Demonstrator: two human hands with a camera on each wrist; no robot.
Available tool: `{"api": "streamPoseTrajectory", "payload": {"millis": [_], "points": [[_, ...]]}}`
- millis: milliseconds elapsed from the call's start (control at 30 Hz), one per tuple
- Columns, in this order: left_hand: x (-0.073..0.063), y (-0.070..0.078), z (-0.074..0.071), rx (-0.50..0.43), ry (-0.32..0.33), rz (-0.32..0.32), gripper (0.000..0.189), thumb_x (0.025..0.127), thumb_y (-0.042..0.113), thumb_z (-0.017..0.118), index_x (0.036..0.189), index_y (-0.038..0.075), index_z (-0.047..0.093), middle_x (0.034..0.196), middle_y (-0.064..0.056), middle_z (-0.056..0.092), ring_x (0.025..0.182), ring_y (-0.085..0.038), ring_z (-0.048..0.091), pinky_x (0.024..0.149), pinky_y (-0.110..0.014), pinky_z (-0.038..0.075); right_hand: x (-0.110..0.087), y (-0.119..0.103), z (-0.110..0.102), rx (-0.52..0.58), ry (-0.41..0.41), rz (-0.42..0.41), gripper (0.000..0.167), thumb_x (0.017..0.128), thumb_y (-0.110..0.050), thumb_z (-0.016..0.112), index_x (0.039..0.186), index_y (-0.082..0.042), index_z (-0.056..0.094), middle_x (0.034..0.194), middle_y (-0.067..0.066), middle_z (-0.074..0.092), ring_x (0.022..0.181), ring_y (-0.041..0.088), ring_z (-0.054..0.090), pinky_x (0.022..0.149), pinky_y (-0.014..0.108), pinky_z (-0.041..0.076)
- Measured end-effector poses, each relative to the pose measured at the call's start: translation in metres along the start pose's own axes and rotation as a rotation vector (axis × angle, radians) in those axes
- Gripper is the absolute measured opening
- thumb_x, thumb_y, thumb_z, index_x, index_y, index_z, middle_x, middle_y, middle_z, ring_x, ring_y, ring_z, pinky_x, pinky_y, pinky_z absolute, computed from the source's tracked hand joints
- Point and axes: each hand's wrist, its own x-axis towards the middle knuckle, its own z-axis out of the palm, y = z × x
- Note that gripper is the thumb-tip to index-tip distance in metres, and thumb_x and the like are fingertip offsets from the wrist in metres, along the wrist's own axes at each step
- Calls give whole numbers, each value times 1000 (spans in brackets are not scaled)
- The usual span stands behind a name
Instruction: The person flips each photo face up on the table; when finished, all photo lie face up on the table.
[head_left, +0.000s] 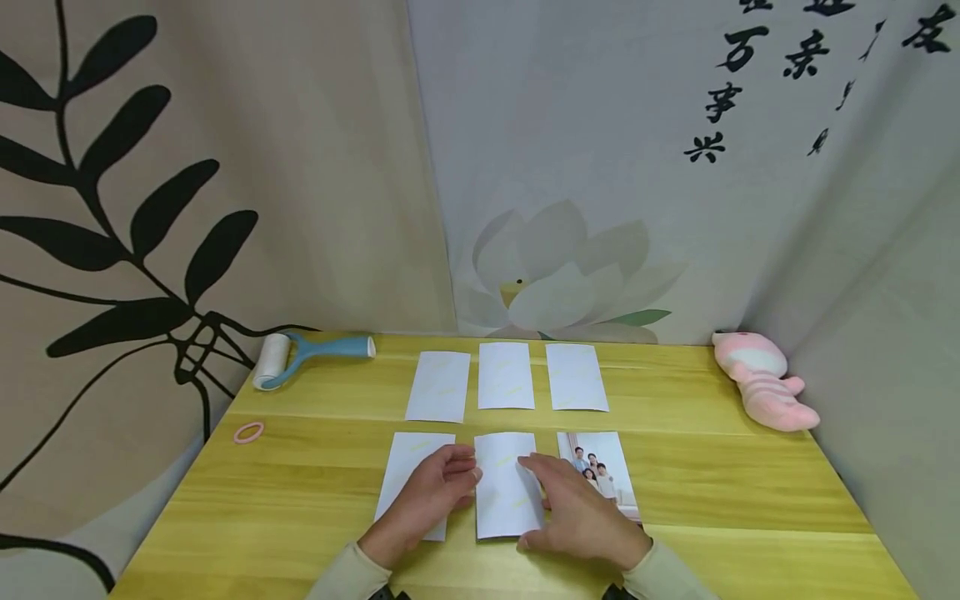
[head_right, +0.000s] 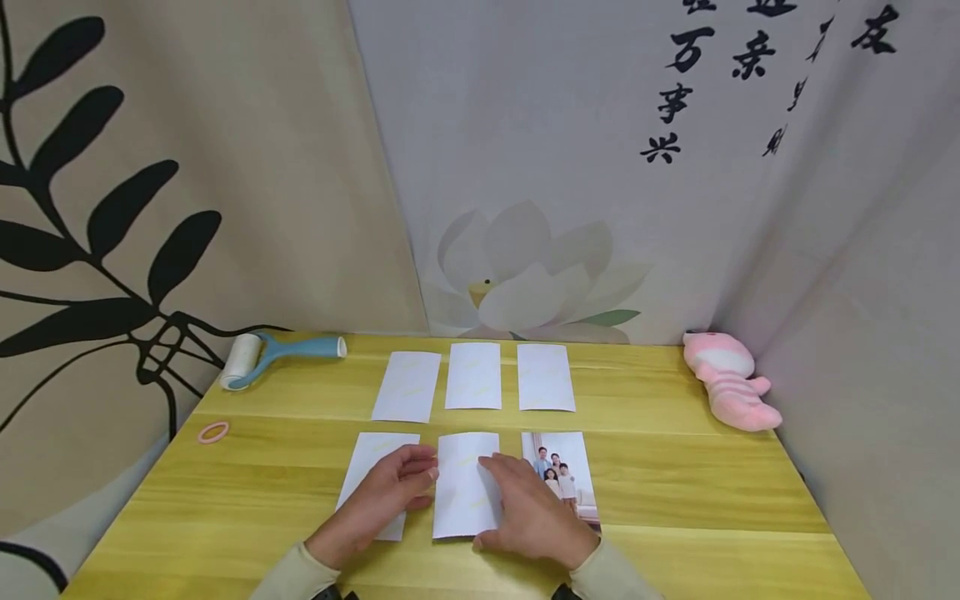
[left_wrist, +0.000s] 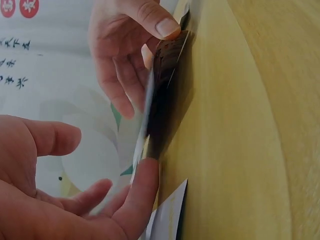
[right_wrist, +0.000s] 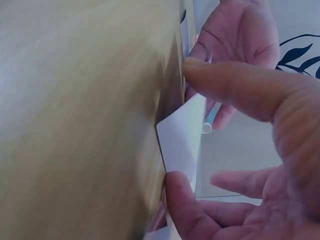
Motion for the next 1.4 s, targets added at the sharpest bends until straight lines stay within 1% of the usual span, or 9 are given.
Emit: {"api": "streamPoseTrajectory", "payload": {"millis": [167, 300, 500, 600, 767, 867, 1067, 1267, 1400], "points": [[0, -6, 0, -30, 26, 7, 59, 101, 15, 69, 148, -10, 44, 141, -30, 57, 118, -28, 67, 90, -44, 64, -1, -1, -1, -20, -12, 8, 104, 69, -39, 99, 155, -7, 48, 154, 17, 54, 125, 27, 60, 108, 48, 53], [-1, -11, 2, -110, -9, -18, 62, 100, 8, 69, 150, -14, 38, 131, -30, 62, 104, -23, 71, 85, -41, 65, -2, -1, 0, -1, -24, 15, 105, 70, -39, 99, 155, -5, 47, 154, 18, 54, 108, 20, 64, 101, 41, 57], [-2, -17, 10, -212, -92, -42, 61, 100, 3, 68, 150, -13, 37, 119, -24, 70, 94, -25, 75, 80, -40, 66, -5, -3, 2, -4, -32, 40, 105, 72, -42, 97, 155, -3, 47, 154, 19, 54, 124, 26, 61, 108, 48, 54], [-1, -18, 13, -218, -87, -37, 61, 99, 3, 69, 150, -10, 38, 117, -21, 71, 90, -24, 75, 76, -38, 65, -4, -3, 1, 5, -29, 34, 103, 72, -40, 97, 154, -3, 47, 153, 19, 54, 126, 28, 61, 106, 46, 55], [3, -17, 13, -222, -65, -35, 61, 98, 3, 69, 151, -5, 39, 115, -19, 71, 87, -22, 74, 71, -36, 64, -1, -2, -2, 59, -33, -10, 96, 74, -34, 96, 152, -1, 49, 153, 21, 53, 132, 33, 58, 95, 34, 61], [3, -17, 12, -227, -76, -29, 64, 98, 3, 69, 154, -2, 38, 120, -20, 70, 90, -23, 75, 73, -38, 65, 0, -2, -4, 90, -36, -24, 88, 80, -34, 93, 149, 0, 51, 152, 21, 54, 131, 33, 60, 88, 28, 62], [0, -12, 10, -224, -157, -1, 75, 101, 7, 65, 166, 8, 27, 138, -25, 63, 102, -26, 74, 78, -40, 65, 1, -4, -10, 178, -36, 7, 72, 94, -42, 80, 146, 2, 55, 145, 20, 60, 103, 22, 73, 82, 28, 61], [0, -6, 13, -261, -226, 21, 78, 103, 8, 61, 170, 18, 22, 155, -28, 51, 112, -29, 72, 83, -42, 65, 4, -2, -10, 341, -46, 44, 66, 99, -38, 75, 147, 2, 55, 142, 21, 61, 125, 34, 65, 86, 29, 62], [2, -1, 15, -270, -248, 31, 80, 103, 8, 60, 171, 19, 19, 158, -29, 47, 115, -29, 71, 85, -43, 64, 6, 1, -8, 408, -35, 36, 60, 101, -34, 73, 149, -2, 54, 146, 20, 59, 127, 37, 63, 90, 30, 62]]}}
